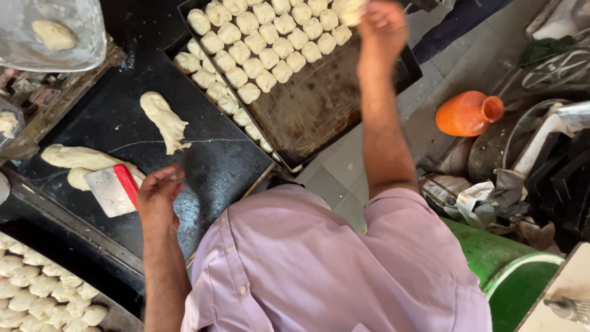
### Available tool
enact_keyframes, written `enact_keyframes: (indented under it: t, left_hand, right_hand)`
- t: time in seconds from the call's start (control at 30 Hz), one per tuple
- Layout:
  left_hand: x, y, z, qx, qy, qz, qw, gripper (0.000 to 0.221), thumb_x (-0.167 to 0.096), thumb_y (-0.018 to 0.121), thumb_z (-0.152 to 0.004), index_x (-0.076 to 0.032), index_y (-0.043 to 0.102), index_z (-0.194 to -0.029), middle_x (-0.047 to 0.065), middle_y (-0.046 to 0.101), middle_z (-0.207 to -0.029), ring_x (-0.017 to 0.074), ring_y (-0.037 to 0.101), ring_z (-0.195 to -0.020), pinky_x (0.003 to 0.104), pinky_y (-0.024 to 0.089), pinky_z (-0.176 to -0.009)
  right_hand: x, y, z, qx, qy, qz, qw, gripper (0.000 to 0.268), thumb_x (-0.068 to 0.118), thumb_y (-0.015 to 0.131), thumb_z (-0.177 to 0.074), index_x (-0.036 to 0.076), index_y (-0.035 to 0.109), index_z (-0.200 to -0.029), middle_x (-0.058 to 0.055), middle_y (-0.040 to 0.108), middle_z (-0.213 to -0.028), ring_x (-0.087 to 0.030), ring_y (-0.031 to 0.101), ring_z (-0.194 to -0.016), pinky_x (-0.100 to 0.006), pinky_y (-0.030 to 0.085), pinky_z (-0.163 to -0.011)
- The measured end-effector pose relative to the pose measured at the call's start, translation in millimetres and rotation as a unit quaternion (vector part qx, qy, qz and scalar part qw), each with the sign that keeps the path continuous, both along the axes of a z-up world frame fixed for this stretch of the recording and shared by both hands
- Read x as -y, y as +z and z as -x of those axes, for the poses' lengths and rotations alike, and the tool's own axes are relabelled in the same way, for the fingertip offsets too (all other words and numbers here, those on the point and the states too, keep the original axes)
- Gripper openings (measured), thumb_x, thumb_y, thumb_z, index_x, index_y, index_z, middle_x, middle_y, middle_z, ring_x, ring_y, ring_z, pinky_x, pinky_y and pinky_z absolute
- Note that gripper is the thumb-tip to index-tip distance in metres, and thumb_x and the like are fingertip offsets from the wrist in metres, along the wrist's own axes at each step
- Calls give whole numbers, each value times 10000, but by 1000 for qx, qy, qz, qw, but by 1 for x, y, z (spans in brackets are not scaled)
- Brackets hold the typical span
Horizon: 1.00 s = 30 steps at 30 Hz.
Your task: The person shapes dough into small rounds by hand and using a bench scraper, placing the pieces onto metal baking trays.
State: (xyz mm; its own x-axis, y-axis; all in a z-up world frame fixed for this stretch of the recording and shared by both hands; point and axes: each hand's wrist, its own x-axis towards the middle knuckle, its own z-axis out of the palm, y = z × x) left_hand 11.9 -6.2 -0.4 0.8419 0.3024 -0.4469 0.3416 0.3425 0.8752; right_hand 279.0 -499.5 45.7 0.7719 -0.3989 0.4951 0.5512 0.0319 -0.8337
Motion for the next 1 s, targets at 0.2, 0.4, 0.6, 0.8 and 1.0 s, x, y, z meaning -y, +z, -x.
enact_keyframes:
  t: [0.2, 0.4, 0.6, 0.8, 1.0]
  left_hand:
    - [22, -5, 1, -18, 7, -3, 1000, 187, 2, 632, -960, -33, 677, -1138, 113, 713, -1229, 208, 706, -1054, 330, 571, -874]
    - [2, -59, 3, 37, 77, -43, 995, 208, 23, 694, -955, -5, 686, -1161, 119, 705, -1192, 212, 681, -1068, 335, 557, -913]
    - [-98, -143, 25, -18, 243, -619, 747, 566, -244, 926, -685, 9, 650, -1109, 219, 667, -1097, 415, 633, -1047, 536, 509, -928]
    - [-129, -133, 39, -206, 118, -387, 891, 616, -415, 841, -679, -71, 659, -1158, 167, 689, -1124, 353, 670, -1098, 478, 538, -988]
    - [-125, -89, 39, -202, 116, -521, 821, 673, -421, 942, -597, 0, 672, -1048, 226, 658, -1114, 406, 628, -1067, 471, 535, -822]
  right_hand:
    - [91, -70, -84, -179, -79, -34, 980, 123, -17, 707, -953, 71, 659, -881, -54, 619, -767, -194, 607, -646, -336, 507, -566]
    - [79, -67, -71, 120, -360, 405, 832, 45, 109, 686, -973, 77, 717, -973, -84, 717, -969, -277, 666, -945, -401, 553, -848]
    - [-67, -40, 49, -62, -103, 328, 937, 116, 91, 752, -1032, -21, 746, -1001, -89, 663, -956, -181, 612, -782, -336, 516, -622]
    - [-245, -51, 173, -123, 235, 254, 930, 130, 129, 707, -1090, 4, 726, -1060, -47, 653, -875, -84, 583, -703, -235, 496, -619]
    - [-371, -82, 207, -218, 436, 291, 823, 292, 80, 712, -951, 9, 675, -1232, -73, 729, -1102, -103, 695, -906, -243, 611, -659]
